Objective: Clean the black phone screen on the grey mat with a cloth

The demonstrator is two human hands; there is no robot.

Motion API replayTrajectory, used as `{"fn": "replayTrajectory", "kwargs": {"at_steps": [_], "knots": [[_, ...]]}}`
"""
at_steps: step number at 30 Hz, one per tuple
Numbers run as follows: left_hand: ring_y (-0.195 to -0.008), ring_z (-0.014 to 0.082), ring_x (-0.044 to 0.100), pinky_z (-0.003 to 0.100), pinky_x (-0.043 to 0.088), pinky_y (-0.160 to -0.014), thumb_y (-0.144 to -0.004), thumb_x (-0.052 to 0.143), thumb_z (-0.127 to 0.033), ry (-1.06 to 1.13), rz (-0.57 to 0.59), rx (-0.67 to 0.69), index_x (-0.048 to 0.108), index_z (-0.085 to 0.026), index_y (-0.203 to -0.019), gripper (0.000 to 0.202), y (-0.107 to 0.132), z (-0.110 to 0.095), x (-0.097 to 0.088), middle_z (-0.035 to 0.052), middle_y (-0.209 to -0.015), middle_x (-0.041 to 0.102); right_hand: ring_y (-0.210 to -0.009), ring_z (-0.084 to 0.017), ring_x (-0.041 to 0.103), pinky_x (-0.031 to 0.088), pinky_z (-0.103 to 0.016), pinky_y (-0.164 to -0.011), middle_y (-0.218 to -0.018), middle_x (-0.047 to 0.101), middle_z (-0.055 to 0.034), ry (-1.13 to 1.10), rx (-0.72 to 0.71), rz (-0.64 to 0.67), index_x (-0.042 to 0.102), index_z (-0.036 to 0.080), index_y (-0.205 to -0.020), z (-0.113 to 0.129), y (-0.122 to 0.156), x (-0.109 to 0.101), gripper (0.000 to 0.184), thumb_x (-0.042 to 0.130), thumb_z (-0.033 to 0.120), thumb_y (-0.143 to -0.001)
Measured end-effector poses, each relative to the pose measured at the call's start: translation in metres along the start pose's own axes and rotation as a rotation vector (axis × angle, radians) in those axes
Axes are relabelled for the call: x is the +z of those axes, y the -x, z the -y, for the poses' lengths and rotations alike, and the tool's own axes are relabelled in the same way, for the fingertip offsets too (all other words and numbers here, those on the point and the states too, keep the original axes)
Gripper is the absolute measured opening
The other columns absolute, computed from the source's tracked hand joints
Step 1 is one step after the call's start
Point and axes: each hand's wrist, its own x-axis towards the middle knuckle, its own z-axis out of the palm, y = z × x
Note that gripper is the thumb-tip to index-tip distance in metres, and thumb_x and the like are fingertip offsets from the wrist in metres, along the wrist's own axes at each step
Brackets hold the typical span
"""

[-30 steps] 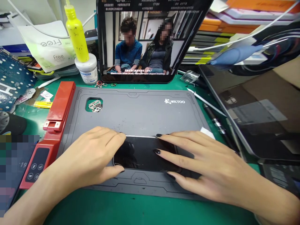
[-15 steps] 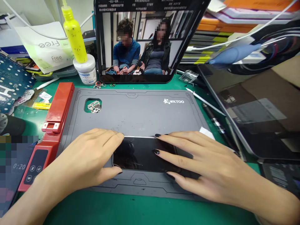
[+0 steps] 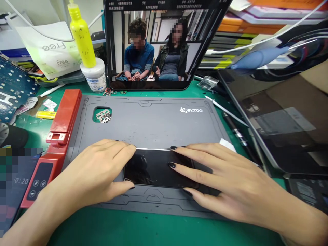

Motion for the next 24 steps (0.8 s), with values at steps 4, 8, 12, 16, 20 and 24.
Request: {"fn": "replayTrajectory", "kwargs": {"at_steps": [4,8,12,16,20,24], "knots": [[-0.088,0.0252,0.068,0.035,0.053,-0.075,-0.075,0.078,-0.029,0.003,-0.002,0.000,0.055,-0.014,-0.107,0.043,-0.0008,0.0002,-0.0003,0.0104,-0.105,0.070,-0.104,-0.032,0.059,0.052,-0.047,-0.078,-0.118,0.063,-0.0151,-0.005,-0.001,0.001,0.067,0.017,-0.107,-0.0007,0.0000,-0.0001,0.019,0.054,0.019,-0.094],[-0.089,0.0254,0.068,0.036,0.053,-0.076,-0.075,0.078,-0.028,-0.001,0.002,-0.004,0.054,-0.015,-0.108,0.042,-0.0007,0.0003,-0.0006,0.0102,-0.105,0.070,-0.104,-0.032,0.059,0.052,-0.046,-0.077,-0.117,0.064,-0.0152,0.001,-0.005,-0.001,0.067,0.017,-0.107,-0.0004,-0.0013,-0.0007,0.019,0.053,0.018,-0.094],[-0.088,0.0254,0.068,0.035,0.053,-0.075,-0.075,0.077,-0.029,0.004,0.002,-0.004,0.056,-0.015,-0.107,0.041,-0.0008,0.0000,-0.0002,0.0101,-0.104,0.070,-0.104,-0.032,0.059,0.052,-0.046,-0.079,-0.118,0.064,-0.0151,0.009,-0.007,-0.003,0.066,0.017,-0.107,0.0000,-0.0018,-0.0014,0.019,0.052,0.018,-0.095],[-0.088,0.0266,0.068,0.036,0.054,-0.074,-0.074,0.079,-0.029,0.002,-0.004,0.000,0.056,-0.014,-0.107,0.042,-0.0006,0.0002,0.0004,0.0112,-0.104,0.070,-0.105,-0.032,0.059,0.052,-0.046,-0.079,-0.118,0.064,-0.0153,0.012,-0.004,0.002,0.066,0.017,-0.108,-0.0001,-0.0012,-0.0016,0.020,0.052,0.019,-0.094],[-0.087,0.0271,0.068,0.037,0.054,-0.074,-0.073,0.080,-0.029,0.003,-0.008,0.003,0.057,-0.013,-0.106,0.043,0.0000,0.0006,0.0004,0.0116,-0.103,0.070,-0.105,-0.032,0.060,0.052,-0.046,-0.079,-0.117,0.064,-0.0149,0.012,-0.002,0.000,0.067,0.017,-0.108,0.0000,-0.0010,-0.0016,0.020,0.052,0.019,-0.094],[-0.087,0.0266,0.068,0.036,0.053,-0.073,-0.074,0.079,-0.029,0.005,-0.003,0.002,0.058,-0.013,-0.106,0.042,-0.0006,0.0003,0.0001,0.0119,-0.103,0.070,-0.103,-0.032,0.060,0.052,-0.046,-0.079,-0.117,0.065,-0.0151,0.010,-0.008,0.003,0.067,0.017,-0.107,-0.0003,-0.0012,-0.0014,0.020,0.053,0.019,-0.094]]}}
